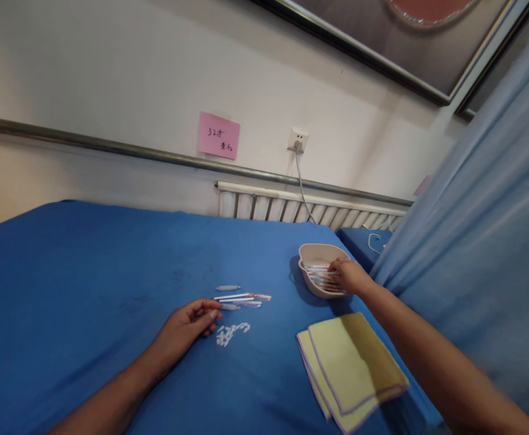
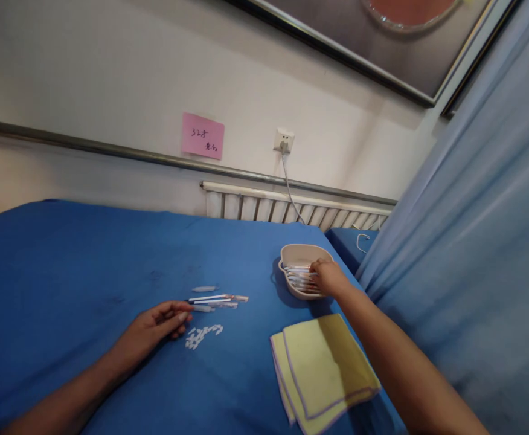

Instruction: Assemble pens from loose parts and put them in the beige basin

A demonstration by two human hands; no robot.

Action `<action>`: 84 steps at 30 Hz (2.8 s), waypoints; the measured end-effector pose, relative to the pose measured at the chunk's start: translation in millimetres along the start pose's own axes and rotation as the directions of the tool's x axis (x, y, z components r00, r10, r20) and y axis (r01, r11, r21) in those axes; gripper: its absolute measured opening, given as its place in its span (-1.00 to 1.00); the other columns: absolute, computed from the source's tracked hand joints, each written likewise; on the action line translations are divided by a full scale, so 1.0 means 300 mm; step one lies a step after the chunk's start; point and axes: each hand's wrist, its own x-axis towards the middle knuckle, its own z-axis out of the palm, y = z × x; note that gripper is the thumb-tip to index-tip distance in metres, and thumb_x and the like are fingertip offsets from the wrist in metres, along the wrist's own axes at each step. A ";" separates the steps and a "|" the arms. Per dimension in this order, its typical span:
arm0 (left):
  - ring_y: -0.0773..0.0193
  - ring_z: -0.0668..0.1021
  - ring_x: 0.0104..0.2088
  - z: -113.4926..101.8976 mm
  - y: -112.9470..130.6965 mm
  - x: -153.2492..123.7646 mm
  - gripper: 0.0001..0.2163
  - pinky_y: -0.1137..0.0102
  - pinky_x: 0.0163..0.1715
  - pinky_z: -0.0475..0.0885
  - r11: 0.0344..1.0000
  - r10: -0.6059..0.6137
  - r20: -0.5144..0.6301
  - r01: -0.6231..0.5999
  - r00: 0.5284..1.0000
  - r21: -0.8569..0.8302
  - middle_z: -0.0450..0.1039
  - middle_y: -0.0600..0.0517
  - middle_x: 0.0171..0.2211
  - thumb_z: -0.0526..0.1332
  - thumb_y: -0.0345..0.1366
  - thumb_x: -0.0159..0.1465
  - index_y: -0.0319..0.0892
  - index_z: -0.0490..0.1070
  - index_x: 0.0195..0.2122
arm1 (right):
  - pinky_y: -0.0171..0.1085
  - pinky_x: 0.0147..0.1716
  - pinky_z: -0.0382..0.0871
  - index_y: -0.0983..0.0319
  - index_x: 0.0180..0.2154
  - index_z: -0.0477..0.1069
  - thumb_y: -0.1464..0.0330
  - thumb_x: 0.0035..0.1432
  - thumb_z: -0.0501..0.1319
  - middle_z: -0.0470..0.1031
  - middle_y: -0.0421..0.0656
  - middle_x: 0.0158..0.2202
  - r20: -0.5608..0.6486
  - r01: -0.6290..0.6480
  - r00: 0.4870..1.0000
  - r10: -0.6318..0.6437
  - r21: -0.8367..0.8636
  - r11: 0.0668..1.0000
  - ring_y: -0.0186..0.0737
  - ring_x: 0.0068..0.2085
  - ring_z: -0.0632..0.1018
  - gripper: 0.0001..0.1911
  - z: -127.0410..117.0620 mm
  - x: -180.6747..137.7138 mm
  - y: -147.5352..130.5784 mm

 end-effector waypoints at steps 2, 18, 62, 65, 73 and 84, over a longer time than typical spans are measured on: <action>0.37 0.44 -0.52 -0.004 -0.002 0.005 -0.66 0.46 -0.50 0.37 0.999 0.005 -0.065 -0.008 0.998 -0.033 0.46 0.04 -0.43 0.29 -0.11 -0.01 -0.22 0.41 -0.28 | -0.29 -0.17 0.22 0.26 -0.22 0.48 0.39 0.14 0.09 0.48 -0.03 -0.20 -0.095 -0.007 0.995 0.013 0.066 0.998 -0.17 -0.18 0.47 -0.78 -0.014 -0.008 -0.041; 0.37 0.43 -0.54 -0.028 -0.039 0.022 -0.69 0.48 -0.54 0.32 0.996 0.053 -0.229 -0.067 0.972 -0.056 0.48 0.01 -0.46 0.25 -0.14 0.01 -0.25 0.41 -0.29 | -0.32 -0.24 0.29 0.20 -0.27 0.44 0.38 0.15 0.12 0.50 -0.16 -0.31 -0.208 0.227 0.971 -0.121 0.627 0.745 -0.26 -0.27 0.47 -0.86 0.143 -0.063 -0.684; 0.16 0.42 -0.29 -0.001 -0.025 0.012 -0.85 0.34 -0.27 0.28 0.615 0.338 0.098 -0.298 0.936 0.730 0.45 0.04 -0.39 0.13 -0.17 0.21 -0.09 0.42 -0.33 | -0.25 -0.20 0.22 0.25 -0.19 0.37 0.51 0.17 0.01 0.46 -0.03 -0.25 -0.031 0.321 0.946 -0.322 0.203 0.925 -0.15 -0.20 0.43 -0.78 0.144 -0.023 -0.703; 0.16 0.44 -0.24 -0.008 -0.018 0.012 -0.82 0.34 -0.22 0.31 0.661 0.345 0.027 -0.264 0.938 0.702 0.46 0.02 -0.33 0.10 -0.17 0.23 -0.10 0.41 -0.25 | -0.24 -0.19 0.22 0.27 -0.19 0.37 0.47 0.19 0.00 0.45 -0.01 -0.25 -0.039 0.343 0.938 -0.343 0.219 0.913 -0.14 -0.21 0.44 -0.79 0.143 -0.030 -0.698; 0.18 0.47 -0.20 -0.044 -0.016 0.017 -0.76 0.31 -0.13 0.33 0.780 0.293 -0.037 -0.217 0.955 0.588 0.48 0.02 -0.24 0.04 -0.16 0.25 -0.13 0.39 -0.19 | -0.33 -0.27 0.26 0.24 -0.25 0.35 0.40 0.21 0.01 0.45 -0.12 -0.30 -0.187 0.292 0.956 -0.225 0.565 0.772 -0.26 -0.27 0.45 -0.84 0.172 -0.041 -0.653; 0.16 0.46 -0.18 -0.049 -0.026 0.019 -0.77 0.28 -0.12 0.33 0.808 0.252 -0.072 -0.169 0.965 0.564 0.46 0.01 -0.25 0.08 -0.16 0.20 -0.12 0.39 -0.19 | -0.35 -0.35 0.27 0.22 -0.35 0.40 0.31 0.20 0.03 0.45 -0.18 -0.41 -0.299 0.262 0.953 -0.042 0.750 0.608 -0.29 -0.38 0.44 -0.79 0.162 -0.035 -0.622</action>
